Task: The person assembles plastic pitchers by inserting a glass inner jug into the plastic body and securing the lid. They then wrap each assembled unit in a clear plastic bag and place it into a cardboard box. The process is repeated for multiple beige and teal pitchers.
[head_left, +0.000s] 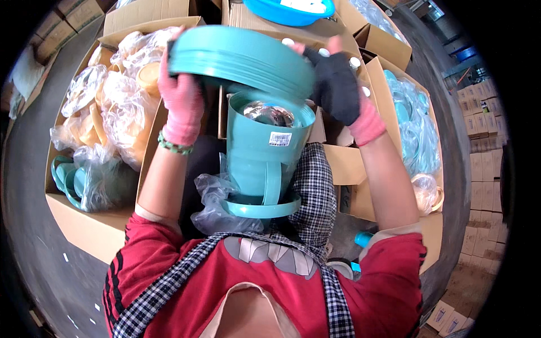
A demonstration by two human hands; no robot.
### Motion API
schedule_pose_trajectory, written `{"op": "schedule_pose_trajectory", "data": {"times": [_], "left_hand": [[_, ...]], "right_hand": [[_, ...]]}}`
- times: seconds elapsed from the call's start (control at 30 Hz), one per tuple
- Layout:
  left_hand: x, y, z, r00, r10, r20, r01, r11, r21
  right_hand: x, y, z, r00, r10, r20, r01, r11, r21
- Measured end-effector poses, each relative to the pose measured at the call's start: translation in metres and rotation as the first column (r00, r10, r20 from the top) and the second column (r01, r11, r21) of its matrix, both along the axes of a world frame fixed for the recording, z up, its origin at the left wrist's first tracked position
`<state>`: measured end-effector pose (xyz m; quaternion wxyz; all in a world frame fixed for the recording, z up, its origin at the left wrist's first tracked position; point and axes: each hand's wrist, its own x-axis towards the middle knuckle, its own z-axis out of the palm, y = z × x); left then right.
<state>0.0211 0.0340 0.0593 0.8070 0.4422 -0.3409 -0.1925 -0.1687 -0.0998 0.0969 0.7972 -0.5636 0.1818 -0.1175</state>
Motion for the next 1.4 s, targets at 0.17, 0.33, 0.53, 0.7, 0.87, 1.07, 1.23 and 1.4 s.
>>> {"op": "schedule_pose_trajectory", "data": {"times": [0.17, 0.33, 0.53, 0.7, 0.87, 1.07, 1.23, 1.4], "left_hand": [[0.007, -0.009, 0.0, 0.615, -0.261, 0.744, 0.292, 0.952, 0.092], [-0.008, 0.003, -0.038, 0.715, -0.419, 0.56, 0.29, 0.906, 0.307], [-0.013, 0.017, -0.04, 0.721, -0.528, 0.449, 0.361, 0.839, 0.408], [-0.009, 0.015, -0.029, 0.707, -0.544, 0.451, 0.422, 0.837, 0.349], [-0.01, 0.012, -0.031, 0.723, -0.584, 0.37, 0.431, 0.799, 0.419], [0.01, 0.008, -0.055, 0.688, -0.724, 0.046, 0.687, 0.671, 0.28], [-0.021, 0.01, -0.038, 0.922, -0.38, 0.075, 0.36, 0.911, 0.2], [-0.019, -0.008, -0.048, 0.899, -0.434, 0.063, 0.373, 0.831, 0.413]], "right_hand": [[0.008, -0.028, -0.012, 0.933, -0.217, 0.287, 0.252, 0.964, -0.09], [0.002, -0.034, -0.077, 0.944, -0.25, 0.217, 0.313, 0.885, -0.344], [-0.012, -0.016, -0.087, 0.931, -0.217, 0.292, 0.327, 0.852, -0.409], [-0.01, -0.013, -0.081, 0.929, -0.184, 0.321, 0.338, 0.774, -0.536], [-0.017, -0.006, -0.082, 0.933, -0.229, 0.279, 0.345, 0.793, -0.503], [-0.03, 0.034, -0.075, 0.904, -0.352, 0.244, 0.415, 0.579, -0.702], [-0.038, 0.011, -0.057, 0.749, -0.657, 0.089, 0.606, 0.625, -0.492], [-0.009, 0.028, -0.072, 0.882, -0.471, 0.017, 0.443, 0.816, -0.373]]}}
